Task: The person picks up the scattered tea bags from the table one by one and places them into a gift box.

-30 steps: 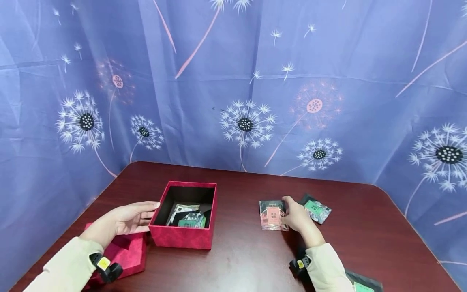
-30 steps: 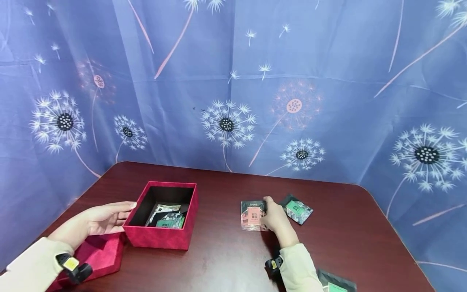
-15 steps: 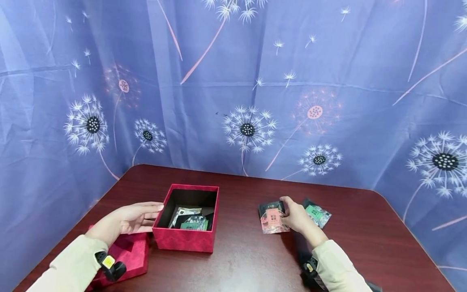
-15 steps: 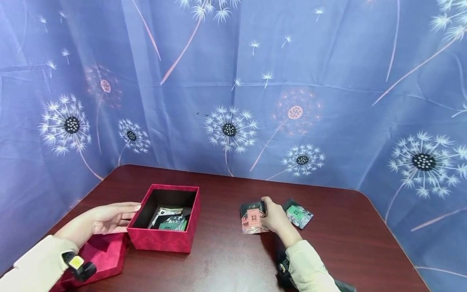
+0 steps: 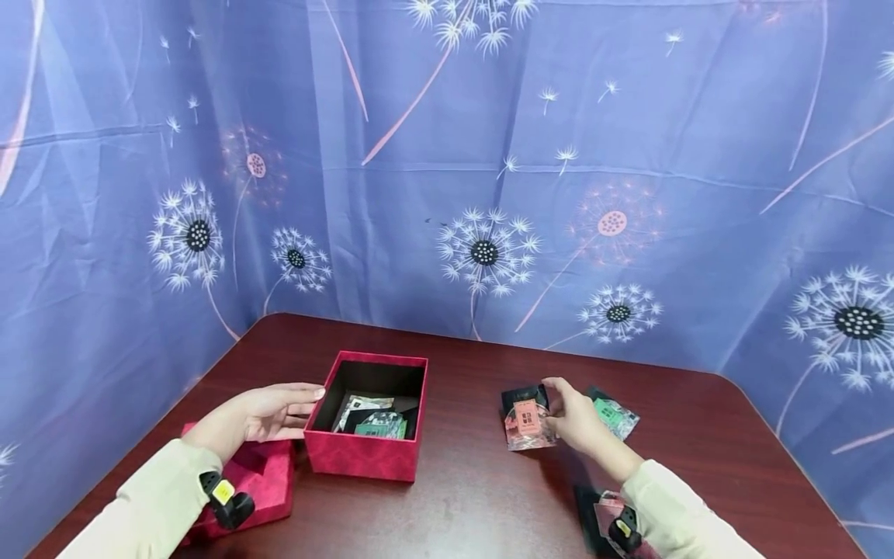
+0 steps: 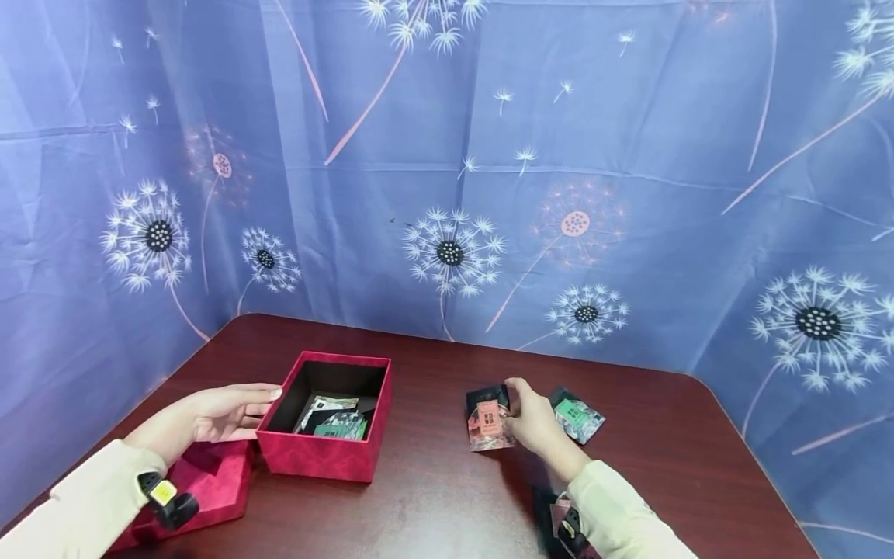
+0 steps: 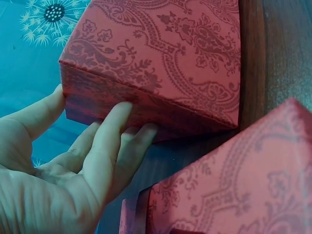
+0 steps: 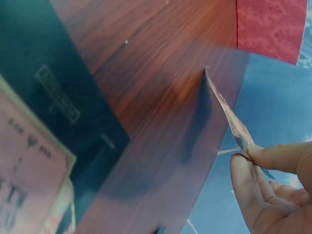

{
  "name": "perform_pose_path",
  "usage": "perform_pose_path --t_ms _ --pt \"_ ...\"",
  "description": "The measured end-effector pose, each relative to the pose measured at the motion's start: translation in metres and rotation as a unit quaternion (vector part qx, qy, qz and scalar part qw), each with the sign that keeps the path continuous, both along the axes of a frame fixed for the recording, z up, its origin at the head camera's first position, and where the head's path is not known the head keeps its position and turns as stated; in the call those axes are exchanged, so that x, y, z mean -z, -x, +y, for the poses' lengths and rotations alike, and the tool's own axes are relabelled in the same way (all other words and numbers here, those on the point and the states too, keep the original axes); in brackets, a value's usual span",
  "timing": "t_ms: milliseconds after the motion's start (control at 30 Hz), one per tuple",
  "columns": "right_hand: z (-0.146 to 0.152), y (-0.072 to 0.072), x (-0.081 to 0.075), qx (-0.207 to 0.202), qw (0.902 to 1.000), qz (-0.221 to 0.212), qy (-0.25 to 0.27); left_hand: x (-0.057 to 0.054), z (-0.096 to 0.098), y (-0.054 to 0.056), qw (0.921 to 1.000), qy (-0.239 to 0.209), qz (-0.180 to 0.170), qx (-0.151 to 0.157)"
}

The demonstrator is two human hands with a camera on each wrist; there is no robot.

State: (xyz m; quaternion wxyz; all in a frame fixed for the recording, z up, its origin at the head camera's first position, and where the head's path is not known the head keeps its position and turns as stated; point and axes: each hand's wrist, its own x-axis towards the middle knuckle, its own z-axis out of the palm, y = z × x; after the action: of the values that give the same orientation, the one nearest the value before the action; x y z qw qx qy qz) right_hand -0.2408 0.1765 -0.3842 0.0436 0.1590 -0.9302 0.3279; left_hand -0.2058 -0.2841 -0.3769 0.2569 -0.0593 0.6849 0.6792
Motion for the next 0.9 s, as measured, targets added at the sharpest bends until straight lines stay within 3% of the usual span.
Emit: perform_pose_path --t_ms 167,433,667,900 --pt "0.002 -0.006 -0.012 -0.016 0.9991 -0.032 0.023 -0.002 -0.001 0.001 1.0 -0.008 0.002 0.005" --pt "0.0 -0.014 -0.028 0.017 0.9943 -0.091 0.053 -0.003 -0.001 0.003 0.9998 -0.018 0.001 0.006" --pt "-0.005 -0.019 -0.042 -0.002 0.9806 -0.159 0.114 -0.006 0.002 0.004 0.9999 -0.012 0.0 0.012" --pt "-0.02 -0.022 -0.059 -0.025 0.966 -0.197 0.166 -0.006 -0.001 0.004 0.9993 -0.006 0.016 0.034"
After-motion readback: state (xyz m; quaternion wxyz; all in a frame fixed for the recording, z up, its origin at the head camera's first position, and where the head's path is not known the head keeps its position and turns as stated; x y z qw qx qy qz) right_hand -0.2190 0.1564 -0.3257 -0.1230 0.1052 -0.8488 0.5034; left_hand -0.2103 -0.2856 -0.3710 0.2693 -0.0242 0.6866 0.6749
